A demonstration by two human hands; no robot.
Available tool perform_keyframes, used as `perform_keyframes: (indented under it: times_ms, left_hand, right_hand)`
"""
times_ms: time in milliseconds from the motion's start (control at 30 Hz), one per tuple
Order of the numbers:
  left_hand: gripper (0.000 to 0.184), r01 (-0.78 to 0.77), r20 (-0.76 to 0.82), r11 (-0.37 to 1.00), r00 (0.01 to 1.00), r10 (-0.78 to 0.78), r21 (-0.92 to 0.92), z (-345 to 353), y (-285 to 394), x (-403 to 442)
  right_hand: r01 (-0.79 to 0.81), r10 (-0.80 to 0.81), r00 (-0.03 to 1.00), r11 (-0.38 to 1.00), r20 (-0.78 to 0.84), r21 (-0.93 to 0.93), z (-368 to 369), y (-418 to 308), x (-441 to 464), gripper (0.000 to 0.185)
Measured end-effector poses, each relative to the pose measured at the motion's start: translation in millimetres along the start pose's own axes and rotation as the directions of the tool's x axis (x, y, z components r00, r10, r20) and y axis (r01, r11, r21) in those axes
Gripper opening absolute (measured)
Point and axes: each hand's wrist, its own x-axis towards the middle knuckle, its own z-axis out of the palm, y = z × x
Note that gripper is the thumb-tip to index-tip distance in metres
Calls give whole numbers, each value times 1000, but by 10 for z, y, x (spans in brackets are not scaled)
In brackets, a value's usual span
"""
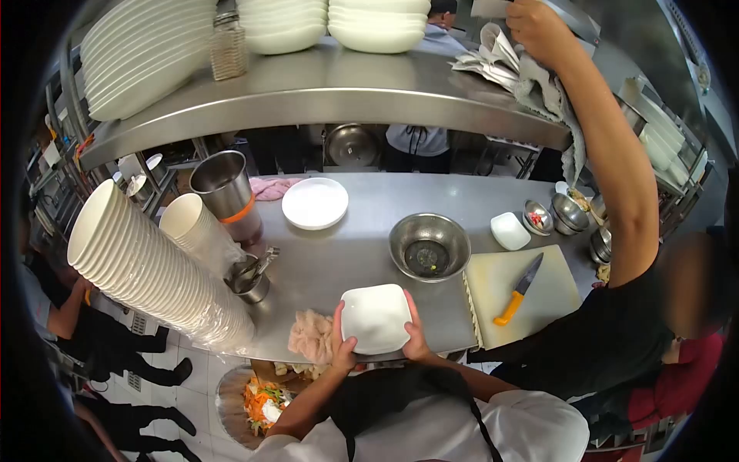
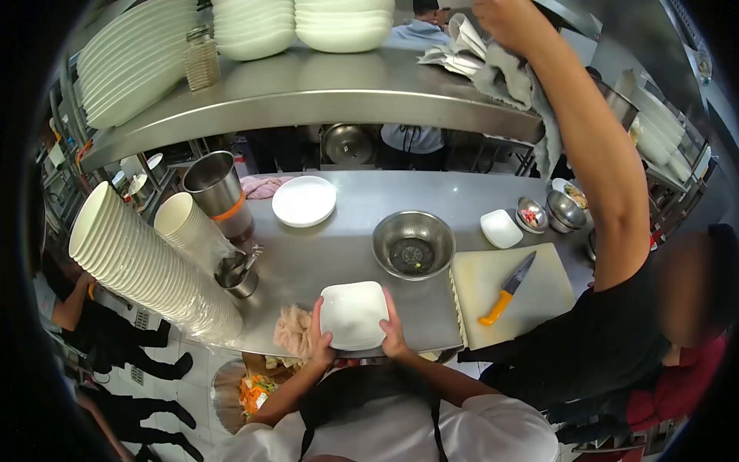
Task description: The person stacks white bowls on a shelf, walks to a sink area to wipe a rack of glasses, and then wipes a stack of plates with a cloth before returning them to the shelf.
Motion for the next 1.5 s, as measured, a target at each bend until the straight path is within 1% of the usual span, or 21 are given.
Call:
perform_keyframes:
  times_ms: [100, 167, 267, 400, 433, 467, 500, 533, 600, 633, 700, 800, 900, 933, 967, 1033, 1067, 1167, 1300, 1400, 1500]
  left_hand:
    - [115, -40, -16, 999, 999, 40, -7, 170, 539, -57]
    - [119, -215, -37, 970, 975, 220, 112, -72, 617, -102]
    - [93, -454, -98, 871, 874, 477, 186, 51, 1512, 133]
    - [60, -713, -177, 671, 647, 742, 203, 463, 3076, 766]
    - [52, -744, -147, 630, 613, 776, 224, 602, 3416, 914]
    - [54, -795, 18, 513, 547, 837, 322, 725, 3723, 1081]
    - [56, -848, 183, 372, 463, 868, 378, 847, 4028, 1246]
    - [58, -879, 388, 115, 317, 865, 462, 863, 4233, 1431]
    - [64, -903, 356, 143, 300, 885, 405, 1018, 4360, 1837]
    - [68, -884, 122, 402, 438, 891, 241, 1154, 4323, 2032]
    - [70, -617, -1, 787, 787, 617, 13, 1224, 4421, 2215]
    - [74, -583, -105, 812, 806, 583, 33, 1262, 4261, 2414]
    - [79, -522, -138, 827, 821, 553, 208, 1141, 4208, 2556]
    - [74, -475, -190, 796, 801, 568, 376, 931, 4285, 2627]
    - [69, -397, -241, 750, 778, 581, 529, 783, 4383, 2623]
    - [51, -609, -27, 388, 515, 857, 692, 734, 4450, 2515]
    - [59, -524, 24, 291, 513, 858, 801, 591, 4502, 2514]
    - [65, -148, 204, -141, 690, 694, 979, 483, 4379, 2591]
    - [75, -37, 92, -105, 811, 578, 994, 535, 4382, 2794]
    - [75, -18, 128, -184, 787, 603, 983, 438, 4412, 2926]
    - [74, -81, 115, -83, 576, 810, 993, 470, 4545, 2543]
  right_hand:
    - [45, -46, 998, 999, 48, 21, 417, -439, -14, 95]
    - [26, -35, 988, 998, 150, 56, 805, -993, 116, 105]
    - [126, -158, 933, 985, 324, 117, 1431, -1784, 447, 111]
    - [620, -554, 675, 784, 488, 32, 2034, -2841, 989, 106]
    - [651, -592, 649, 757, 479, 54, 2192, -3113, 1090, 101]
    - [680, -628, 621, 729, 468, 76, 2350, -3384, 1188, 97]
    - [707, -655, 623, 705, 427, 51, 2383, -3534, 1365, 97]
    - [732, -681, 622, 681, 386, 23, 2416, -3683, 1542, 96]
    - [667, -654, 646, 735, 394, 126, 2504, -3983, 1944, 78]
    - [469, -560, 696, 829, 449, 305, 2629, -4121, 2051, 68]
    - [330, -395, 810, 918, 433, 220, 2619, -4139, 2178, 72]
    - [289, -323, 912, 944, 254, 160, 2555, -3985, 2577, 75]
    - [268, -287, 911, 958, 296, 103, 2550, -3997, 2566, 74]
    - [320, -316, 880, 946, 356, 49, 2467, -3985, 2678, 67]
    - [464, -447, 876, 884, 182, -61, 2547, -3964, 2786, 59]
    - [474, -414, 828, 877, 378, -78, 2486, -4011, 2742, 55]
    - [422, -361, 846, 903, 392, -79, 2476, -4037, 2728, 55]
    - [329, -260, 877, 938, 404, -111, 2443, -4071, 2677, 56]
    - [371, -285, 881, 911, 377, -178, 2509, -4088, 2514, 60]
    - [339, -267, 890, 929, 370, -145, 2495, -4066, 2632, 60]
    - [349, -277, 895, 923, 349, -164, 2551, -4049, 2671, 61]
